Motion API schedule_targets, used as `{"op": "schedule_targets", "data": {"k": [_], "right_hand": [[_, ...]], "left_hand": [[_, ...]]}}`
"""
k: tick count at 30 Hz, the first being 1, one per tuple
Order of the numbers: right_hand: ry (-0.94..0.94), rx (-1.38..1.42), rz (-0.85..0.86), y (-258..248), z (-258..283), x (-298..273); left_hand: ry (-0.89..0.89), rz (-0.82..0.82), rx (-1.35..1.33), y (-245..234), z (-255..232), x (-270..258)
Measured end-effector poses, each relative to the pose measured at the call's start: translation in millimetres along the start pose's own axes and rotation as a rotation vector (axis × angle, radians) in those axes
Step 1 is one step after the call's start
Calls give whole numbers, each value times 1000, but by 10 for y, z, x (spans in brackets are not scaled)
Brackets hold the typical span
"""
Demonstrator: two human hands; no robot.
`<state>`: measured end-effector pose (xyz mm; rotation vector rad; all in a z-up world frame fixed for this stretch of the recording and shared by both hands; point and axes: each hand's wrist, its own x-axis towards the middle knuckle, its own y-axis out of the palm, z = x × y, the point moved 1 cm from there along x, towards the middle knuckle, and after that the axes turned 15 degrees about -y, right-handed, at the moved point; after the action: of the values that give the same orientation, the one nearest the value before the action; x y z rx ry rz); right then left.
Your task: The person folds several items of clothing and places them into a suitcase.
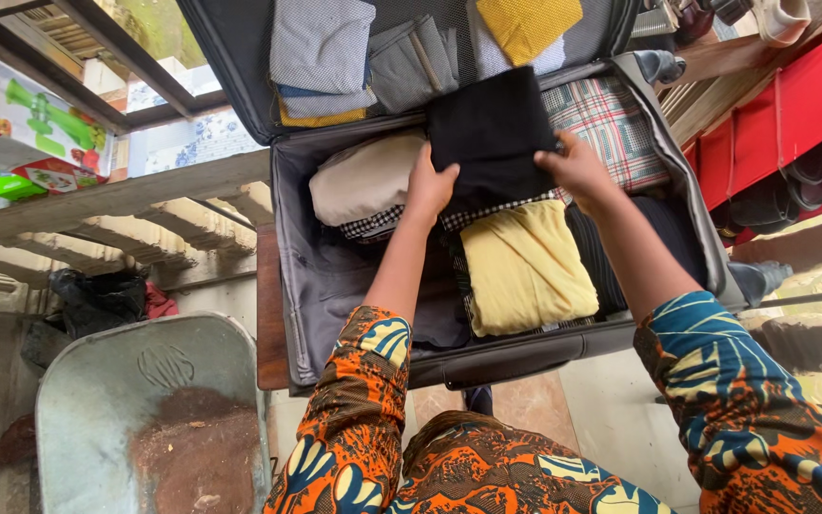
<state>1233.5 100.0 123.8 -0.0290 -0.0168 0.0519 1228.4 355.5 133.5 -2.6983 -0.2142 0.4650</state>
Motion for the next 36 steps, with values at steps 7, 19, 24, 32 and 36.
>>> {"op": "schedule_targets", "data": {"k": [7,19,24,32,36], "right_hand": [[-131,-860,-9,72,131,-114],[-640,-1083,217,558,-164,408],[-515,-1122,300,522,-189,458],[-519,-1067,269,543,-238,665],[-465,-1050,252,509,-226,613]], "left_hand": [[-19,-98,523,15,22,-231],[352,-176,809,464,157,386],[144,-86,871,559,222,504],[214,-230,998,598,217,549],[259,-265,1010,597,198,525]]}}
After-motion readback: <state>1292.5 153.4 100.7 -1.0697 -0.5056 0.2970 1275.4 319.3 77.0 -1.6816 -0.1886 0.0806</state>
